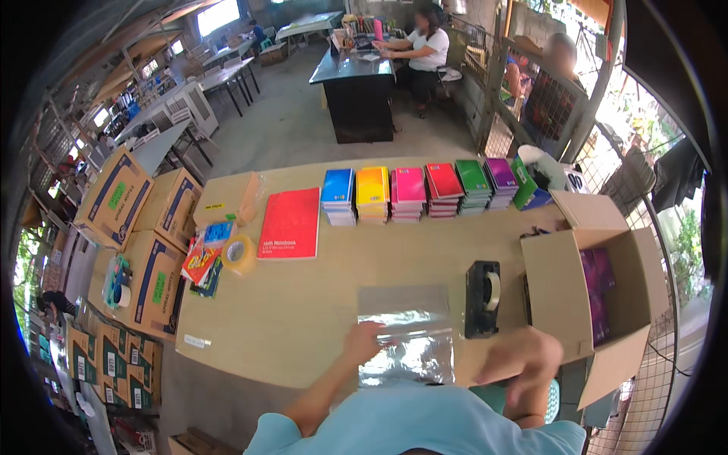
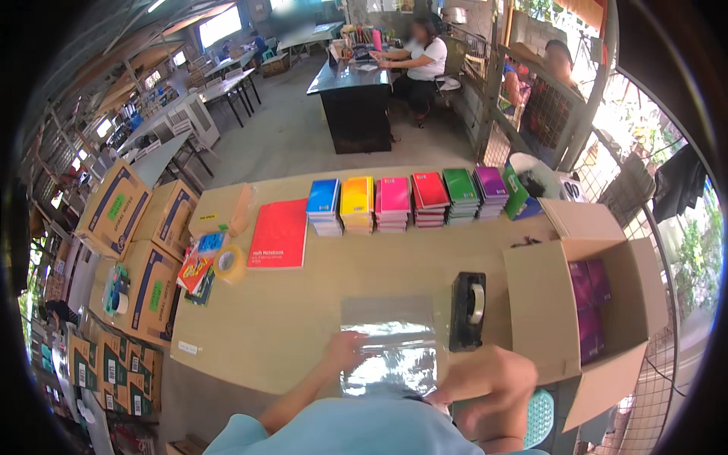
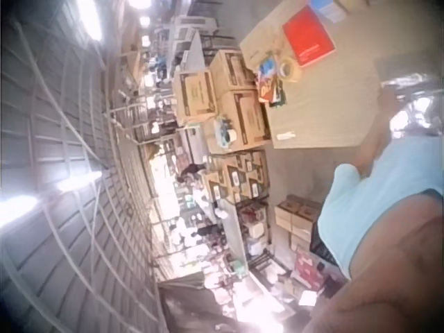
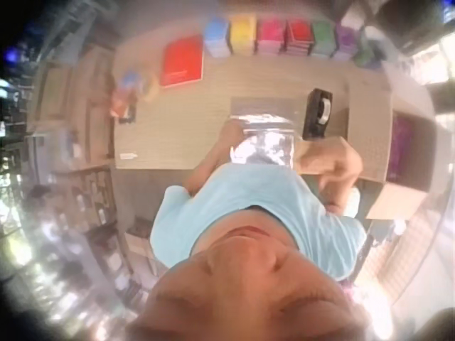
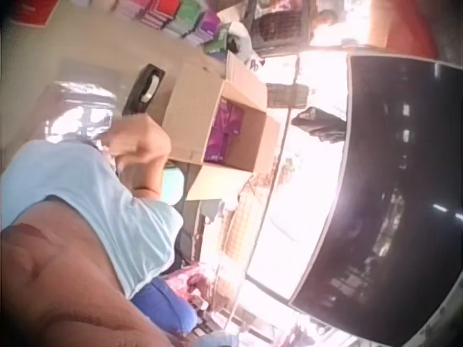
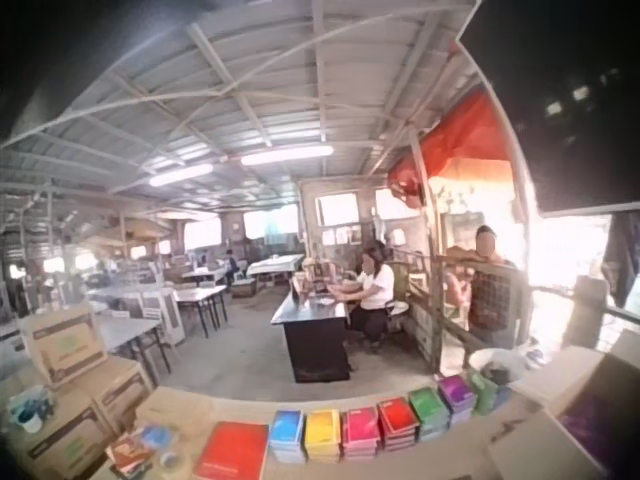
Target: The person selects several spiral notebooks from stacks on a table, places them into a clear plastic bag, seals the bag with tape from a dispenser, and then places the wrapped notebooks into a cardboard shipping box.
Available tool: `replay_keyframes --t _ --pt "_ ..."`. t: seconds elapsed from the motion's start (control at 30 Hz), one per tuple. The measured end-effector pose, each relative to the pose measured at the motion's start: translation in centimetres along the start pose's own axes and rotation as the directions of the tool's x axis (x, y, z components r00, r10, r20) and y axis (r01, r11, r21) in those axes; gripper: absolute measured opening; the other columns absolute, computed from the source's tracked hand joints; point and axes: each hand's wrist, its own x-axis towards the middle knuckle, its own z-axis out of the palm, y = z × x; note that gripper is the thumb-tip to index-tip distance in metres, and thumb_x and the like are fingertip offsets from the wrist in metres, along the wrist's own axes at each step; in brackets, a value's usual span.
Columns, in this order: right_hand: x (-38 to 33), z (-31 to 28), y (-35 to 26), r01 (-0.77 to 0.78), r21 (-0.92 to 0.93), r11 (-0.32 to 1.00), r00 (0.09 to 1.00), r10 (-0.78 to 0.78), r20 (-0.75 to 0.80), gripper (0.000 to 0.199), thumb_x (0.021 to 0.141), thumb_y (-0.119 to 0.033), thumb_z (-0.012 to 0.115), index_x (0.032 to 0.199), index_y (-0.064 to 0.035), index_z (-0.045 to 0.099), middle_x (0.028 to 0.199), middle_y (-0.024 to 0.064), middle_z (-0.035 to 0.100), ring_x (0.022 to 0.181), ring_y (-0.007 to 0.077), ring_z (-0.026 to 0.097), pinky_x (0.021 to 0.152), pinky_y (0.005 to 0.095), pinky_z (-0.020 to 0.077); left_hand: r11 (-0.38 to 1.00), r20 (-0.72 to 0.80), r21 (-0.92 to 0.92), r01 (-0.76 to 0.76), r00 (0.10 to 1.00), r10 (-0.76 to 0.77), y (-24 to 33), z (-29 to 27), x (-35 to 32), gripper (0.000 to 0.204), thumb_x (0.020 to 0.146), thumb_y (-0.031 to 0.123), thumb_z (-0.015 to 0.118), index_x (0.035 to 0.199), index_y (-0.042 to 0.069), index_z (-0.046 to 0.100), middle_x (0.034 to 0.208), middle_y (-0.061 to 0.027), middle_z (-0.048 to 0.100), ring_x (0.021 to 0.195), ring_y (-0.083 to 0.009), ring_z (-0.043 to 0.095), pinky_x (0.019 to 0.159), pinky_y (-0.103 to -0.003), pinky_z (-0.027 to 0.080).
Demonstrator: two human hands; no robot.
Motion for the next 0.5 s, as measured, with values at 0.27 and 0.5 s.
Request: replay_keyframes --t 0.27,0.5 --pt "26.3 -0.9 33.1 -0.565 -0.448 0.692 0.763 0.233 -0.602 0.021 0.081 -0.022 0.071 0.085 -0.0017 0.068 0.103 0.0178 0.057 0.095 0.0345 0.057 0.076 0.0457 0.048 0.997 -0.927 -0.047 -0.061 0.374 -0.021 -10.5 -24.2 19.6 0.04 0.078 0.034 0.078 0.106 0.009 0.065 0.125 -0.0161 0.055 0.118 -0.0377 0.05 0.099 -0.049 0.041" --pt "36.3 -5.8 41.8 -0.93 -0.351 0.108 0.357 0.489 -0.796 0.028 0.079 -0.025 0.069 0.103 -0.011 0.074 0.136 0.0163 0.045 0.118 0.034 0.051 0.09 0.0471 0.0456 0.984 -0.768 -0.094 0.149 0.618 -0.167 -13.8 -25.4 28.0 0.037 0.067 0.031 0.087 0.093 0.013 0.069 0.133 -0.0166 0.049 0.12 -0.0379 0.05 0.097 -0.05 0.045"
